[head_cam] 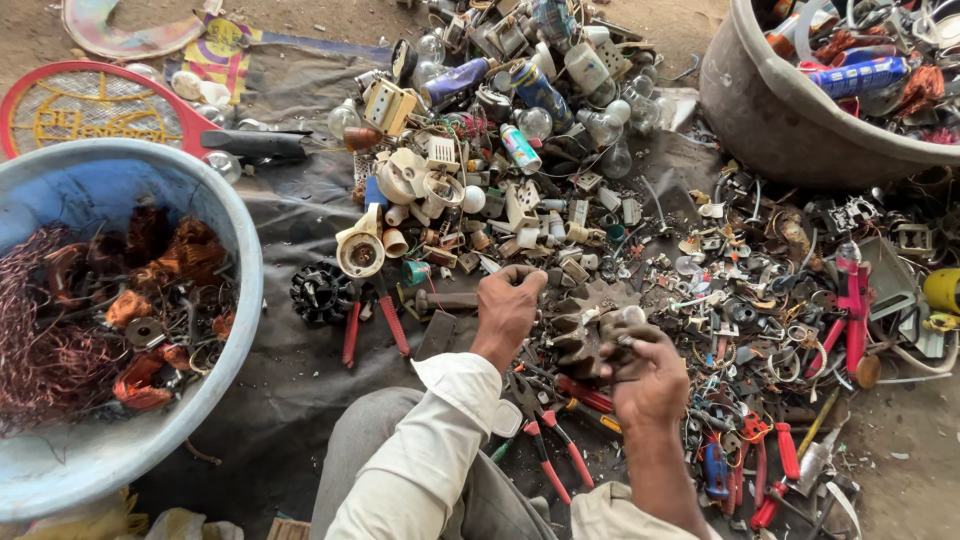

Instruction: The person uses a hammer and other tools to strike and dismantle a metal gear and attached mechanical components while sitting on the ground amidst a large pile of electrical and metal scrap.

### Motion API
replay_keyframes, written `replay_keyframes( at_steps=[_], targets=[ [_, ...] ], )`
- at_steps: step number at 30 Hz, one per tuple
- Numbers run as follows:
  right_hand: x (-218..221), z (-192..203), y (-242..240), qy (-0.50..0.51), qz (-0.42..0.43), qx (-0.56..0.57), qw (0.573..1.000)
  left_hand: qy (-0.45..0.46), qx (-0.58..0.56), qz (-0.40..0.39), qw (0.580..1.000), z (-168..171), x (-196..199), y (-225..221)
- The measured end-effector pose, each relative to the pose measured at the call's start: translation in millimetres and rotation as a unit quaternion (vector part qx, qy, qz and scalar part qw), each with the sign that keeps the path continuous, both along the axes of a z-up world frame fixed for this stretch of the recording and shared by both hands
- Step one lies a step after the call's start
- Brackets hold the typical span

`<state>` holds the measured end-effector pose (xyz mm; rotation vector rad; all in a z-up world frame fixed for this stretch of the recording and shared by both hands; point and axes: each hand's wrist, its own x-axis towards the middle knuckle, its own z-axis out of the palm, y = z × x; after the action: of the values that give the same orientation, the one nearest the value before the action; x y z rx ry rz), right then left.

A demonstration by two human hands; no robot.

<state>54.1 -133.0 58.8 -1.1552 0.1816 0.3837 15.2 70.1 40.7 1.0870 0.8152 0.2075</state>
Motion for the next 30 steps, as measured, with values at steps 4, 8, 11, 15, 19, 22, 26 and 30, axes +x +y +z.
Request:
replay_keyframes(
  at_steps=[4,8,11,15,19,22,26,30],
  targets=[
    [25.1,9.0,17.0,-0.013,0.119,-0.147,0.982,-0.023,-0.008,0.028,0.999,7.5,3.0,6.2],
    [71.4,24.1,56.4,-0.163,0.294,-0.469,0.817,-0.028,-0.010,0.065,0.997,13.3,3.7,17.9],
    [96.1,15.0,79.8,-0.248,0.432,-0.565,0.658,-0.055,-0.048,0.091,0.993,13.0,3.8,25.7],
    [118.2,-15.1,97.7,-0.267,0.575,-0.648,0.422,-0.083,-0.115,0.125,0.982,8.3,6.7,34.7],
    [136.7,-38.5,103.4,-0.339,0.584,-0.633,0.378,-0.086,-0.126,0.148,0.977,0.9,11.7,40.8],
    [152.6,-45.6,108.0,-0.336,0.584,-0.636,0.377,-0.114,-0.156,0.164,0.967,-5.0,12.9,42.3],
    [164.5,-41.1,116.9,-0.269,0.584,-0.657,0.394,-0.125,-0.159,0.162,0.966,-7.7,10.6,43.9],
    [148.4,-38.2,136.9,-0.145,0.613,-0.728,0.271,-0.106,-0.140,0.157,0.972,-7.9,14.8,43.3]
  ],
)
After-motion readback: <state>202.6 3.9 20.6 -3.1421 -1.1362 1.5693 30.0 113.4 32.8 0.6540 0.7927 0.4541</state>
